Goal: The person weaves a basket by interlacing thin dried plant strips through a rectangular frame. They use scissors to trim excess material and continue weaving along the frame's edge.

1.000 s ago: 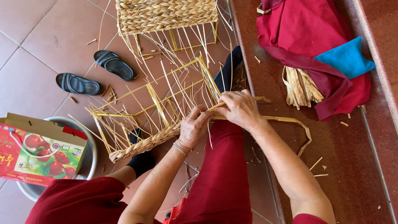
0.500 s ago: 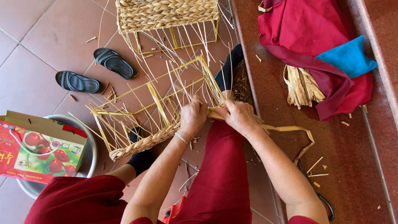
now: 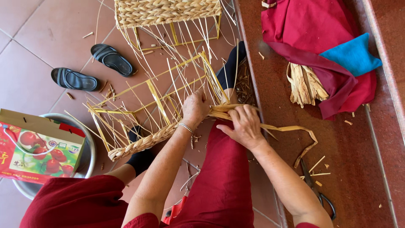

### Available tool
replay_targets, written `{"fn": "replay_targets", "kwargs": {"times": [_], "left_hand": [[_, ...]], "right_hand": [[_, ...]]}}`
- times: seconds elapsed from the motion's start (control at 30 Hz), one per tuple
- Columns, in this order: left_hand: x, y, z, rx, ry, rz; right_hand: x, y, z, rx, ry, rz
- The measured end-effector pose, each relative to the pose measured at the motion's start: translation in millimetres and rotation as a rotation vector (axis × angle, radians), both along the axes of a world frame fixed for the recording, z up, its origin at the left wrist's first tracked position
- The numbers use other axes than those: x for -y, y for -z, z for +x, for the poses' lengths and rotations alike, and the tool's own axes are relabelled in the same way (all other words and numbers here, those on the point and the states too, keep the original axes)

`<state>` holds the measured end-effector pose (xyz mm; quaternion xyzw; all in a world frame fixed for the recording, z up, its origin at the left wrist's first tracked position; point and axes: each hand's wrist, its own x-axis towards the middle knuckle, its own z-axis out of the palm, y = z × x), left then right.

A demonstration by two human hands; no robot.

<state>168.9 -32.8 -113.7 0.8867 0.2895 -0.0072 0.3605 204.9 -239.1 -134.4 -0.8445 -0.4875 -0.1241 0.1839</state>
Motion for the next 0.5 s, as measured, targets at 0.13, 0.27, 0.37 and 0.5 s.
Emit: {"fn": "replay_targets", "kwargs": {"times": [0.13,0.27,0.37,0.5], "left_hand": [[-3.1,-2.0,-0.8,0.014,-0.01,-0.03],[-7.0,-0.4,-0.9,0.063,0.004,-0.065],[-7.0,2.2,0.8,0.062,0.003,-0.077],[-7.4,3.7,-0.1,0.051,0.001,-0.082]], "right_hand": [[-10.2,8.3,-10.8,-0.183,0.07,0.05],[-1.2,-3.5,-2.9,-0.839,0.055,0.179],[7.4,-21.0,7.5,-1.024,0.146,0.067],[-7.1,-29.0,22.1,-0.368,-0.038,0.109]]}}
